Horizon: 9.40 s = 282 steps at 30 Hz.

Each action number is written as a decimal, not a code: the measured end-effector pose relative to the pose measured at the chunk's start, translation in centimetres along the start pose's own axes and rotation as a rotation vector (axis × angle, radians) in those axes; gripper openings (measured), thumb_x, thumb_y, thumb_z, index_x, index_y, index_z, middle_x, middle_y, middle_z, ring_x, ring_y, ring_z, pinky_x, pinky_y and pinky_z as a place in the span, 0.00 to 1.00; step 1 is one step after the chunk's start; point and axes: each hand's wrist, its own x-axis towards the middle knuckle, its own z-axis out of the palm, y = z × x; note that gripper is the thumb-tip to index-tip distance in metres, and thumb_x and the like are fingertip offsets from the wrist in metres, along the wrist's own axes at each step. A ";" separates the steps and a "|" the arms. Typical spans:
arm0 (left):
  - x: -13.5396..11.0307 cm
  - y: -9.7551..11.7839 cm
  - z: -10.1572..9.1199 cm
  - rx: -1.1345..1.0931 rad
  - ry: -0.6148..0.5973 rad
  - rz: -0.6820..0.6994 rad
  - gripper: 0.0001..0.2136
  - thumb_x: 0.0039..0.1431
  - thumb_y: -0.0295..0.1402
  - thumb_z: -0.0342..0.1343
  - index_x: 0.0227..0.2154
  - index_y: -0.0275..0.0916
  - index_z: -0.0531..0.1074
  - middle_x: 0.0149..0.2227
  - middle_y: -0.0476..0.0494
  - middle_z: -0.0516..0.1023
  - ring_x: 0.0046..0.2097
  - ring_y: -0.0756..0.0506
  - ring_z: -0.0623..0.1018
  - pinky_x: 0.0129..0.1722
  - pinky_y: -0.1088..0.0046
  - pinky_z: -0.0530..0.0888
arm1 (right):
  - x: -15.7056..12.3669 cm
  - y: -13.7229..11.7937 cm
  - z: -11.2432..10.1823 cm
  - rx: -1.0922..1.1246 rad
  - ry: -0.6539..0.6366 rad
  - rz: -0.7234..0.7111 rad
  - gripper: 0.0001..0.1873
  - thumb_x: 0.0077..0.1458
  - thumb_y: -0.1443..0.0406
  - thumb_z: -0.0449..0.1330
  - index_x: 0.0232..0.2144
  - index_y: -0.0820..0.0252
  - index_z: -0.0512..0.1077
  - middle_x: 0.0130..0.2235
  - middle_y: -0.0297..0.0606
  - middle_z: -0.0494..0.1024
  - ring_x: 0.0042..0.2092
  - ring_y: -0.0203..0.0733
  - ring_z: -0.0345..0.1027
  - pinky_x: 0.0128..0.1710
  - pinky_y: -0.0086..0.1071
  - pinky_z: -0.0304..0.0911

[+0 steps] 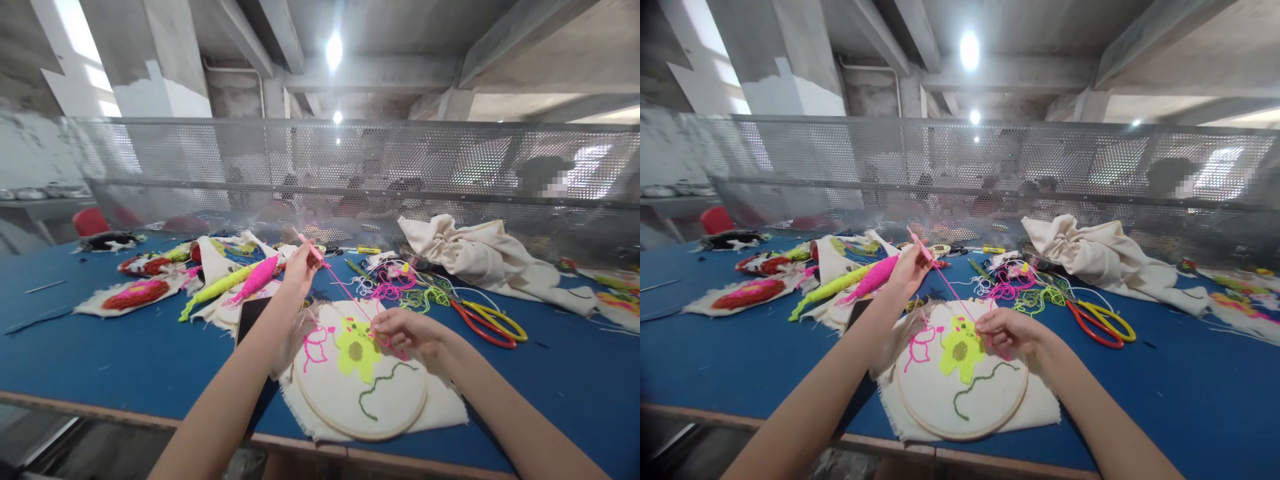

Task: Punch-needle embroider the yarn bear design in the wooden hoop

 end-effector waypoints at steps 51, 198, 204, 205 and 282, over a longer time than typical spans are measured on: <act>-4.3 -3.1 2.1 0.307 -0.463 -0.253 0.10 0.44 0.30 0.64 0.29 0.34 0.71 0.28 0.44 0.77 0.30 0.50 0.76 0.39 0.69 0.71 | 0.1 -0.6 -0.4 -0.110 0.347 -0.313 0.17 0.39 0.57 0.66 0.30 0.65 0.75 0.26 0.36 0.73 0.17 0.22 0.46 0.15 0.24 0.35; -9.8 -2.1 -2.8 1.675 -1.008 0.512 0.11 0.62 0.36 0.43 0.36 0.39 0.69 0.40 0.42 0.73 0.46 0.42 0.68 0.47 0.62 0.65 | -0.5 -1.8 -2.7 -0.756 0.830 -0.884 0.08 0.58 0.60 0.50 0.31 0.57 0.62 0.27 0.34 0.74 0.30 0.37 0.69 0.32 0.30 0.62; -9.5 -2.8 -3.0 1.699 -0.984 0.494 0.13 0.64 0.36 0.41 0.35 0.38 0.70 0.39 0.42 0.72 0.43 0.44 0.69 0.43 0.66 0.67 | -0.5 -0.5 -2.0 -0.801 0.604 -0.700 0.05 0.59 0.62 0.49 0.33 0.56 0.60 0.27 0.33 0.76 0.31 0.38 0.71 0.34 0.32 0.63; -9.5 -2.8 -3.0 1.701 -0.980 0.500 0.13 0.64 0.36 0.41 0.34 0.38 0.71 0.39 0.42 0.72 0.43 0.44 0.68 0.43 0.66 0.67 | -0.8 -0.6 -2.1 -0.837 0.595 -0.684 0.04 0.59 0.62 0.49 0.33 0.56 0.60 0.27 0.33 0.76 0.31 0.38 0.71 0.34 0.32 0.62; -9.9 -2.9 -3.3 1.836 -0.848 0.499 0.12 0.62 0.28 0.38 0.40 0.35 0.66 0.38 0.41 0.71 0.39 0.43 0.69 0.39 0.64 0.67 | -0.8 0.7 -3.0 -1.271 0.841 -0.613 0.12 0.47 0.68 0.58 0.37 0.57 0.73 0.43 0.44 0.71 0.49 0.53 0.61 0.49 0.47 0.56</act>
